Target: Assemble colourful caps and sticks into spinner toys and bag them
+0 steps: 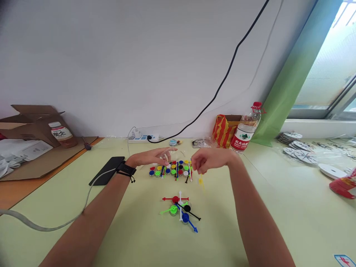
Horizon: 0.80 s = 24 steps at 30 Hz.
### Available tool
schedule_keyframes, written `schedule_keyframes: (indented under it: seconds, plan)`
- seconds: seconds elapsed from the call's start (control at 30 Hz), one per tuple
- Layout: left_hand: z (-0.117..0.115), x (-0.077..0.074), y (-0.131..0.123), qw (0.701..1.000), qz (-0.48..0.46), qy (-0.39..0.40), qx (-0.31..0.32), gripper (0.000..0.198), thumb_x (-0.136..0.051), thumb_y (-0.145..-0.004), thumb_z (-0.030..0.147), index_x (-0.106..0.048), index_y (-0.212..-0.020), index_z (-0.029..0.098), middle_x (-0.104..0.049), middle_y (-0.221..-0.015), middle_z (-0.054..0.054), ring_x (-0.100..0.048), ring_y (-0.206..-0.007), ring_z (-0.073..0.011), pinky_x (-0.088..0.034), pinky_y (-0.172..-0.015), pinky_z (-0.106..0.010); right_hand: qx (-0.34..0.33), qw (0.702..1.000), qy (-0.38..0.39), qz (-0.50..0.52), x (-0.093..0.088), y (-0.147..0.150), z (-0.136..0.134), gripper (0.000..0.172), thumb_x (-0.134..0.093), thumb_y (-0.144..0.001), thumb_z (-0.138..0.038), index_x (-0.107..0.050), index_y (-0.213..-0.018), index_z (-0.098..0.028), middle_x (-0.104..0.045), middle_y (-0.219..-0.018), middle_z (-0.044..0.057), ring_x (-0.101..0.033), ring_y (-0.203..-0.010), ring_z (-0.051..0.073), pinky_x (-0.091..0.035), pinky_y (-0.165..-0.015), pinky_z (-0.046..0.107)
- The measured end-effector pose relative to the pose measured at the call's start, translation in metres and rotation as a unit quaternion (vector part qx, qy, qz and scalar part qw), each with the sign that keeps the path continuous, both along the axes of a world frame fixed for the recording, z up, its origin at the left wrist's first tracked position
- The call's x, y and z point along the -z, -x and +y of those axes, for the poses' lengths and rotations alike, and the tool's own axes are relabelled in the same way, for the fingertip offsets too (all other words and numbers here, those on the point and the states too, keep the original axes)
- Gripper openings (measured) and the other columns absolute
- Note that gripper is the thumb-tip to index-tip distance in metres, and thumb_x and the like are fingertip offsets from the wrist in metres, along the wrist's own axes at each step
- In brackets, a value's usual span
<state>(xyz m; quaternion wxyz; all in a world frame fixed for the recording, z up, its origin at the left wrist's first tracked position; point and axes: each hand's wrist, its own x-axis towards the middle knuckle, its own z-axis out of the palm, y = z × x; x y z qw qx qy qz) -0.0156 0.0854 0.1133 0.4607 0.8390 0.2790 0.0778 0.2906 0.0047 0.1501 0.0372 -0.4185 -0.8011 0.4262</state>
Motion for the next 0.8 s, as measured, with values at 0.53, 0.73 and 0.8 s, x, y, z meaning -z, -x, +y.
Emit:
schedule_keyframes:
  seconds: [0.53,0.73,0.8]
  plan:
    - [-0.004,0.009,-0.011,0.979,-0.124,0.149,0.056,0.059,-0.061,-0.092,0.038,-0.046,-0.149,0.028,-0.062,-0.116,-0.008,-0.057,-0.105,-0.0226,-0.043,-0.098,-0.039,0.204,0.889,-0.237,0.334,-0.002,0.007,0.006,0.031,-0.08,-0.077,-0.044,-0.071,-0.095,-0.02,-0.074,-0.094,0.007,-0.07,-0.091,0.022,-0.057,-0.085,0.038]
    - [-0.008,0.003,-0.011,0.974,-0.143,0.169,0.049,0.057,-0.058,-0.091,0.035,-0.048,-0.147,0.028,-0.057,-0.114,-0.006,-0.055,-0.102,-0.0209,-0.042,-0.093,-0.036,0.134,0.928,-0.247,0.245,0.0,0.025,0.008,0.024,-0.065,-0.089,-0.039,-0.071,-0.103,-0.02,-0.072,-0.11,0.008,-0.068,-0.099,0.021,-0.054,-0.09,0.037]
    - [-0.007,0.001,-0.008,0.979,-0.133,0.152,0.04,0.056,-0.058,-0.091,0.036,-0.049,-0.146,0.028,-0.058,-0.113,-0.006,-0.054,-0.104,-0.0217,-0.041,-0.095,-0.036,0.174,0.923,-0.274,0.206,0.001,0.023,0.01,0.023,-0.061,-0.092,-0.038,-0.069,-0.105,-0.021,-0.072,-0.11,0.007,-0.067,-0.093,0.02,-0.055,-0.083,0.034]
